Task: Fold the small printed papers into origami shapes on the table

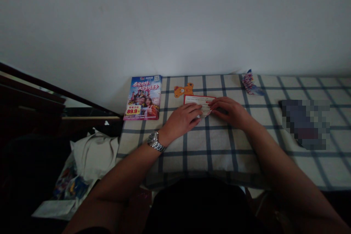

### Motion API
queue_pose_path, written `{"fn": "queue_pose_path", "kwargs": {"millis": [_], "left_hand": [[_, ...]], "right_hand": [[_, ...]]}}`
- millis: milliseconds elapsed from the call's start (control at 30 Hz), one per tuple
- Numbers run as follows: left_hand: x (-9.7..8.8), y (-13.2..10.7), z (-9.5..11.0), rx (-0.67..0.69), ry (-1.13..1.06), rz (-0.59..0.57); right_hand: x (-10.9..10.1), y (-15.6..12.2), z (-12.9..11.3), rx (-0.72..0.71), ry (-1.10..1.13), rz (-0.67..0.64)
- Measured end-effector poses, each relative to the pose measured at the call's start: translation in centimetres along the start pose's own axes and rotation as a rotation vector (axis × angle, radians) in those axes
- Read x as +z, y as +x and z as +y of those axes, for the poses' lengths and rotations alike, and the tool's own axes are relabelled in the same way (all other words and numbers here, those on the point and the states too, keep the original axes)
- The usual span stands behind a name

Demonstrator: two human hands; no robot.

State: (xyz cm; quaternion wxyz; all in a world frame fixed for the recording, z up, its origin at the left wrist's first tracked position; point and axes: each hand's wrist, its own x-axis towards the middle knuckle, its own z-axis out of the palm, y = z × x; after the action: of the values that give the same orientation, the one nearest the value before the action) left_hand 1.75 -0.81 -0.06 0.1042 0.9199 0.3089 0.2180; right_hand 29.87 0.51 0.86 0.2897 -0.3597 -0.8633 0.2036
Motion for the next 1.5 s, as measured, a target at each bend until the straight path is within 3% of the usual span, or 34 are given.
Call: {"fn": "queue_pose_path", "kwargs": {"millis": [700, 1133, 1367, 1500], "left_hand": [[-0.4, -0.1, 0.1, 0.035, -0.135, -0.015], [-0.6, -0.3, 0.3, 0.125, -0.022, -0.051], [-0.5, -0.2, 0.4, 0.091, -0.028, -0.071], [-0.6, -0.2, 0.4, 0.080, -0.048, -0.082]], "right_hand": [[2.0, 1.1, 0.2, 0.131, -0.179, 0.133], [2.3, 1.4, 0.6, 0.103, -0.255, 0.129], [2.4, 1.3, 0.6, 0.108, -0.292, 0.125], [1.8, 1.1, -0.2, 0.037, -0.237, 0.133]]}}
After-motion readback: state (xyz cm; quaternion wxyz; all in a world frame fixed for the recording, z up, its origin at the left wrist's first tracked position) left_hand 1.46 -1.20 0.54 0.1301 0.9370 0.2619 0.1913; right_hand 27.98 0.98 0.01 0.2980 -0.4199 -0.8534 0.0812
